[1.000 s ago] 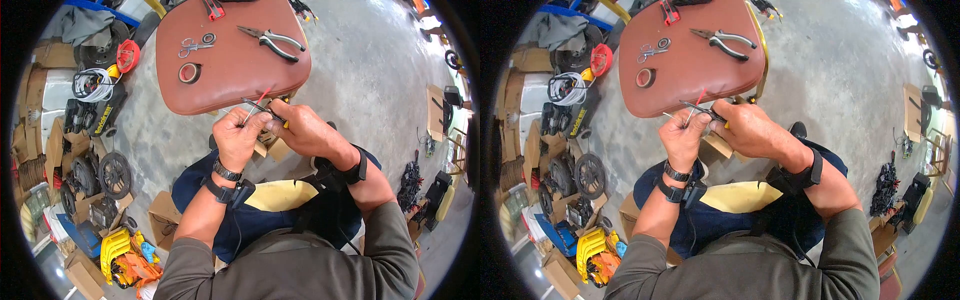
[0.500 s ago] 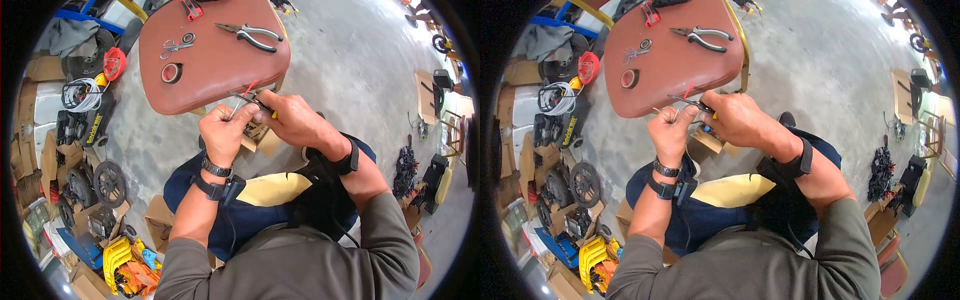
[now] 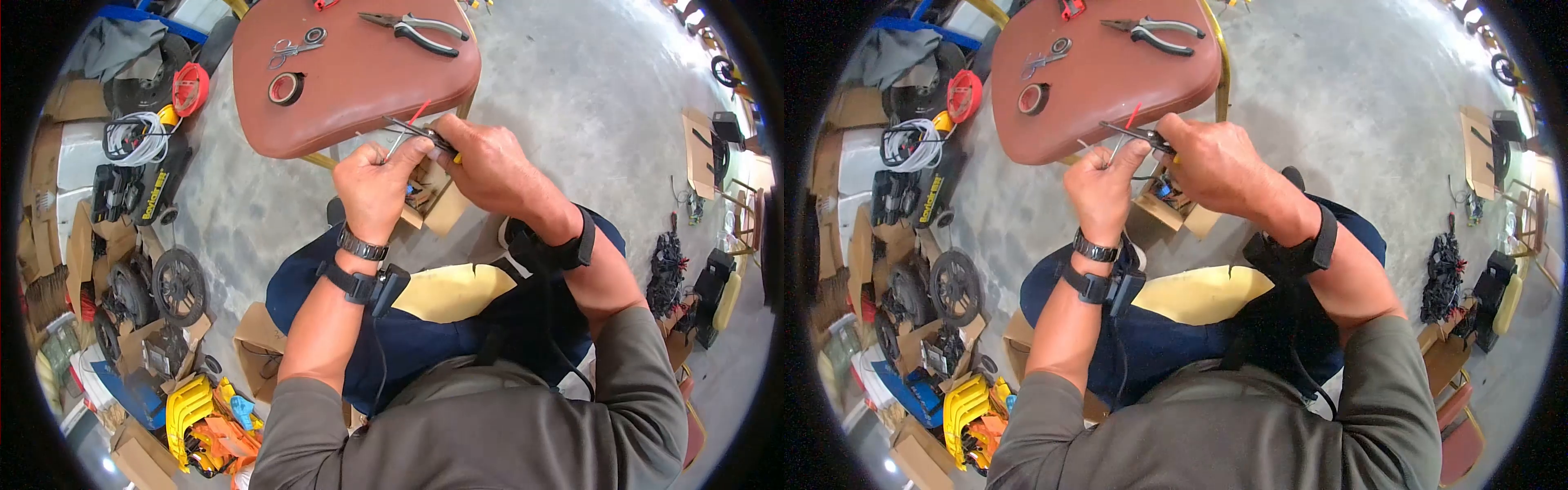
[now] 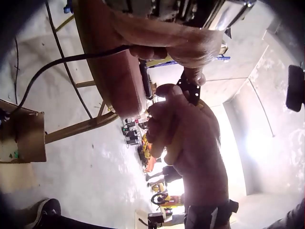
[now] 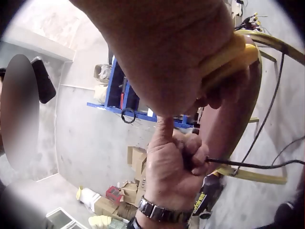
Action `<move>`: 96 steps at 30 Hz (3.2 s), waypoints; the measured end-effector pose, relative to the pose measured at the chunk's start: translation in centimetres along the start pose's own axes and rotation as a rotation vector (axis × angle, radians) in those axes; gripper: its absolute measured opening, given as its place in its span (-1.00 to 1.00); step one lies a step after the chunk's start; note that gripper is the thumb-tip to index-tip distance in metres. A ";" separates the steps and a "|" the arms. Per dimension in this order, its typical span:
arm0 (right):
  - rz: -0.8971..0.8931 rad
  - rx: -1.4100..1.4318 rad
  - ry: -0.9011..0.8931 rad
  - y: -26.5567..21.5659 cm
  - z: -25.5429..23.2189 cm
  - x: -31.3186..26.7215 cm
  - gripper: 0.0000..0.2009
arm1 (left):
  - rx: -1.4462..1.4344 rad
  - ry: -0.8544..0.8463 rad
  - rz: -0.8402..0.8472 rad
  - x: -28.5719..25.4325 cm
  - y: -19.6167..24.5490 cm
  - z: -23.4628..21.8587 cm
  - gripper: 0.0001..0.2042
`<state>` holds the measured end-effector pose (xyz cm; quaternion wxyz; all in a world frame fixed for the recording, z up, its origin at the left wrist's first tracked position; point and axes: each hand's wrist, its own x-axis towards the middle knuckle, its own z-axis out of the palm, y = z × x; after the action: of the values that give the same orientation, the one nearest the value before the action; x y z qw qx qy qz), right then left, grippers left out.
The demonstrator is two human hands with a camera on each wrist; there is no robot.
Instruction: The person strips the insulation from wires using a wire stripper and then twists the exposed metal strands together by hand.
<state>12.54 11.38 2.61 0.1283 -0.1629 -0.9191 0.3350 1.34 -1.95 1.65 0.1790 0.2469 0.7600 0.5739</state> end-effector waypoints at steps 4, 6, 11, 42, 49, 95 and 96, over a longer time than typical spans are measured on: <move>-0.043 -0.057 0.055 0.5 0.2 0.1 -0.81 | -0.087 0.019 0.009 0.1 -0.7 0.4 -0.50; -0.063 -0.090 0.122 0.4 0.3 0.2 -0.81 | -0.040 0.007 -0.093 0.2 -1.4 0.8 -0.51; -0.068 -0.047 0.081 0.0 -0.5 0.3 -0.77 | -0.189 -0.022 -0.249 0.3 -4.2 1.5 -0.53; -0.214 -0.450 -0.325 4.3 -0.5 -0.9 -0.75 | -0.193 -0.383 -0.251 0.6 -2.4 0.2 -0.89; -0.211 -0.384 -0.377 4.3 -0.8 -0.7 -0.77 | -0.282 -0.414 -0.318 0.9 -2.7 0.2 -0.89; 0.123 -0.207 -0.240 6.3 -4.5 0.3 -0.72 | -0.101 -0.349 -0.325 0.8 -3.0 1.2 -0.68; 0.140 -0.198 -0.241 6.0 -4.7 0.4 -0.72 | -0.103 -0.351 -0.324 0.9 -2.9 1.2 -0.69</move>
<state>15.05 18.59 2.24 -0.0231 -0.1968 -0.9428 0.2681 0.75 -1.17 -1.48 0.4105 0.2083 0.7167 0.5238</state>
